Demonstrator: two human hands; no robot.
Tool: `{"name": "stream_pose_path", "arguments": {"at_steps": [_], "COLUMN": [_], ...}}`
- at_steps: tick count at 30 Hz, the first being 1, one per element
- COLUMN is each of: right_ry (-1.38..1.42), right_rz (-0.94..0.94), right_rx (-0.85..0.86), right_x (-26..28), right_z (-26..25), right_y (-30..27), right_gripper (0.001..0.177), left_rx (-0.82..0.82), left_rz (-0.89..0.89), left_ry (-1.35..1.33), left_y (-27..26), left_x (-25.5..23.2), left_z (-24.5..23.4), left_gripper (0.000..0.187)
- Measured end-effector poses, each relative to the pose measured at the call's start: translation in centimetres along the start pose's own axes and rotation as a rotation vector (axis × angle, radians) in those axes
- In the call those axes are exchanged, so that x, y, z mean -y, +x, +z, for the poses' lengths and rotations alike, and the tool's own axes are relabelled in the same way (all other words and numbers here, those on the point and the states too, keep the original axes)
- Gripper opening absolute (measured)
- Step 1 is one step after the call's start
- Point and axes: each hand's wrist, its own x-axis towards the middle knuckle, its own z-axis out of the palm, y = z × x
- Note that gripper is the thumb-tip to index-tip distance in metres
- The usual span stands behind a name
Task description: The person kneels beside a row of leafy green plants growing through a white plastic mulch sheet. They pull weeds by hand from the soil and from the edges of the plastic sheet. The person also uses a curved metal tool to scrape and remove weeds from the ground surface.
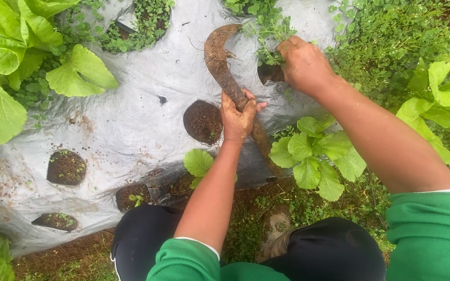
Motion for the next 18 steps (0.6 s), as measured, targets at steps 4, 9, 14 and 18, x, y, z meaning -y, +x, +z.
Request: {"name": "stream_pose_path", "arguments": {"at_steps": [4,9,14,18], "right_ry": [0.021,-0.161,-0.383,-0.022], "right_rz": [-0.031,0.098,-0.007,0.004], "right_rx": [-0.122,0.04,0.134,0.057], "right_x": [-1.2,2.6,3.2,2.6], "right_z": [1.3,0.5,0.3,0.4], "right_y": [-0.1,0.8,1.3,0.9], "right_gripper": [0.042,0.047,0.037,0.018], "left_rx": [-0.01,0.0,-0.01,0.01], "left_rz": [-0.023,0.013,0.012,0.011], "left_ry": [-0.025,-0.01,-0.005,-0.014], "left_y": [-0.2,0.0,0.0,0.0], "left_x": [0.1,-0.5,-0.3,0.1], "left_z": [0.0,0.5,0.4,0.1], "left_gripper": [0.052,0.043,0.048,0.051]}}
